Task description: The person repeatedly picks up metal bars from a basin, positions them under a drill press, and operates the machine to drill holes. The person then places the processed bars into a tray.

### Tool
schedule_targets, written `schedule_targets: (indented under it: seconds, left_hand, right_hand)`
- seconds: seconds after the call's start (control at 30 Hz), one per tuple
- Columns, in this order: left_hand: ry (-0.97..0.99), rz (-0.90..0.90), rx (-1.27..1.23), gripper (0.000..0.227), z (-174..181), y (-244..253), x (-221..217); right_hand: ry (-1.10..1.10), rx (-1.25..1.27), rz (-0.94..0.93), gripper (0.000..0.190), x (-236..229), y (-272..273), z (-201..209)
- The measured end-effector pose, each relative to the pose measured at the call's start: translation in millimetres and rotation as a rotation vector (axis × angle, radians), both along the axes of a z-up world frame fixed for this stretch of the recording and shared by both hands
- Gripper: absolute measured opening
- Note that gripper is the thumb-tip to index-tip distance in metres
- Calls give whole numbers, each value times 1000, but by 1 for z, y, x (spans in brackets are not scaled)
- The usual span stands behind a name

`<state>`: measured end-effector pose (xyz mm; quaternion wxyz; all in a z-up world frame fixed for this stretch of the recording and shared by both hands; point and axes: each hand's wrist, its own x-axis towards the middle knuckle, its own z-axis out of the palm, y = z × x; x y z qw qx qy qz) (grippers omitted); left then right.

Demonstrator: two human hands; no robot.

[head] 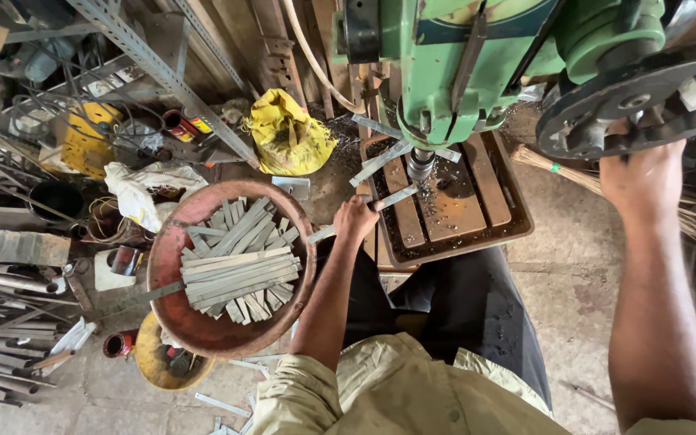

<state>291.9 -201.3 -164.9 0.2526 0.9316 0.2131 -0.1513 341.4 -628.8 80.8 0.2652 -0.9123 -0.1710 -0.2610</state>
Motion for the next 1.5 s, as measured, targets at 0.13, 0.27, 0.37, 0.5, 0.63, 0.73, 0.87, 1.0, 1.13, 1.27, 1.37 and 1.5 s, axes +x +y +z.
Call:
schedule_targets:
  seconds: [0.13,0.27,0.37,0.5,0.63,0.73,0.87,1.0,1.13,1.27,1.37,1.5]
  left_hand:
    - [40,5,-61,32,-9,2,4]
    - [66,2,-25,32,-9,-1,3]
    - [0,-2,54,36,-5,-3,2]
    - [100,19,-39,33,7,-4,3]
    - [116,1,-28,31,24,-6,2]
    - [126,22,-59,32,37,-10,0]
    - [138,12,-55,36,46,-10,-2]
    - [148,1,-58,39,32,-7,2]
    - [152,-25,-38,39,16,-4,6]
    - [165,-22,-32,39,16,-4,5]
    - [172,-16,-18,39,21,-4,7]
    - [170,-27,20,34,22,-2,9]
  right_hand:
    - [-72,40,-34,17,8,0,-18]
    - [-42,60,-76,24,8,1,-25]
    - [-95,-28,-76,25,8,0,-26]
    - [-85,-38,-91,27,9,2,-25]
    - [-65,-37,-124,28,9,6,-23]
    - [-114,-43,-113,32,9,9,-20]
    - [-170,-61,-88,28,8,11,-18]
    - [-105,34,-79,26,10,13,-18]
    - [-106,22,-93,28,10,13,-18]
    - [-156,54,-46,29,7,21,-10]
    - [-183,64,-18,25,3,27,-2]
    - [-168,90,-24,23,5,31,1]
